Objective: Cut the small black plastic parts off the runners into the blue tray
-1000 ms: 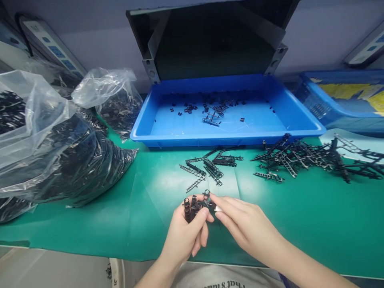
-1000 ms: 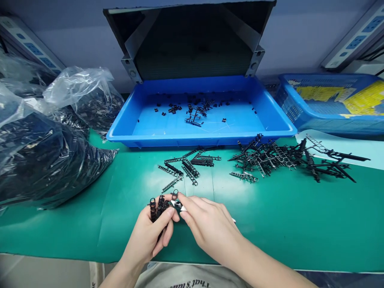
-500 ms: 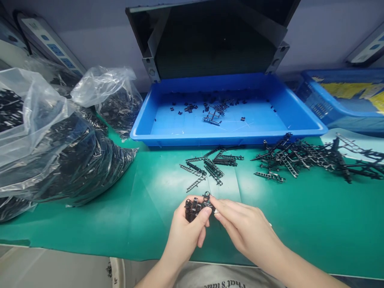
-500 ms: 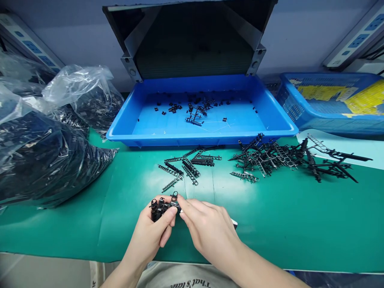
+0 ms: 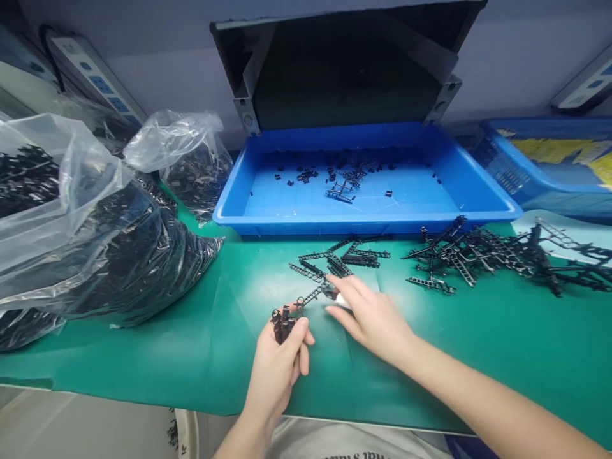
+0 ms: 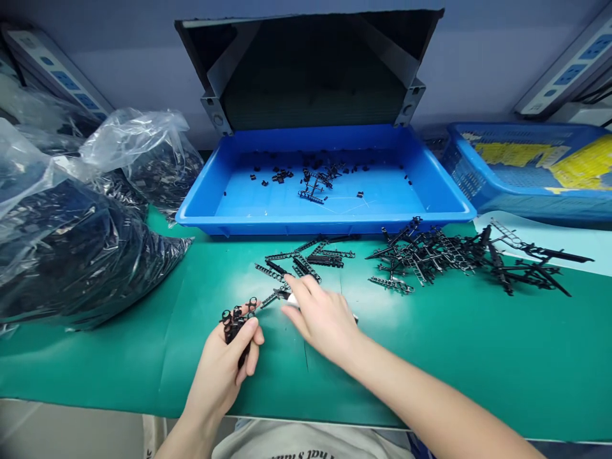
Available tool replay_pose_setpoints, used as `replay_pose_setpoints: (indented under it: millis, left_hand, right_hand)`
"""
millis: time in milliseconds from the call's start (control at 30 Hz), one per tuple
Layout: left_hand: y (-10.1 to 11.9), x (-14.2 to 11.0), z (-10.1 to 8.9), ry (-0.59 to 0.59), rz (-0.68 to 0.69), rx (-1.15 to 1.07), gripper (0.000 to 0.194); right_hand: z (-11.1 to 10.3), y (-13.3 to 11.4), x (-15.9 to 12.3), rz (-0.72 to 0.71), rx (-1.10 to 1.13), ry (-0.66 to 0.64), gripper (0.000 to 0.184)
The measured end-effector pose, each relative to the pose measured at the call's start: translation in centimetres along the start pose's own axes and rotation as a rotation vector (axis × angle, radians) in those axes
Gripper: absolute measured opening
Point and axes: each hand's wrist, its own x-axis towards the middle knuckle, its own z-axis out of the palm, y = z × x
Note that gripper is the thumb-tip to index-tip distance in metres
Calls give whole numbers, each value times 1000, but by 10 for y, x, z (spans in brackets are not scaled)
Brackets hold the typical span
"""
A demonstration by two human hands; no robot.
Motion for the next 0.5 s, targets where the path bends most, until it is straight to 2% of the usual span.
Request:
replay_pose_setpoints:
  millis: [100, 200, 333, 500]
  left_hand:
    - [6, 2, -11, -8, 27, -13, 37]
    - [10, 6, -20, -11, 32, -40, 34]
    - [14, 11, -24, 45, 73, 2, 30]
    - [16, 14, -18, 50, 127, 138, 26]
  right_hand:
    - [-6, 8, 25, -29, -76, -47, 29]
    - [-11, 14, 37, -88, -122, -86, 22]
    - [-17, 19, 35, -163, -130, -130, 18]
    - [-20, 21, 28, -184, -117, -172, 16]
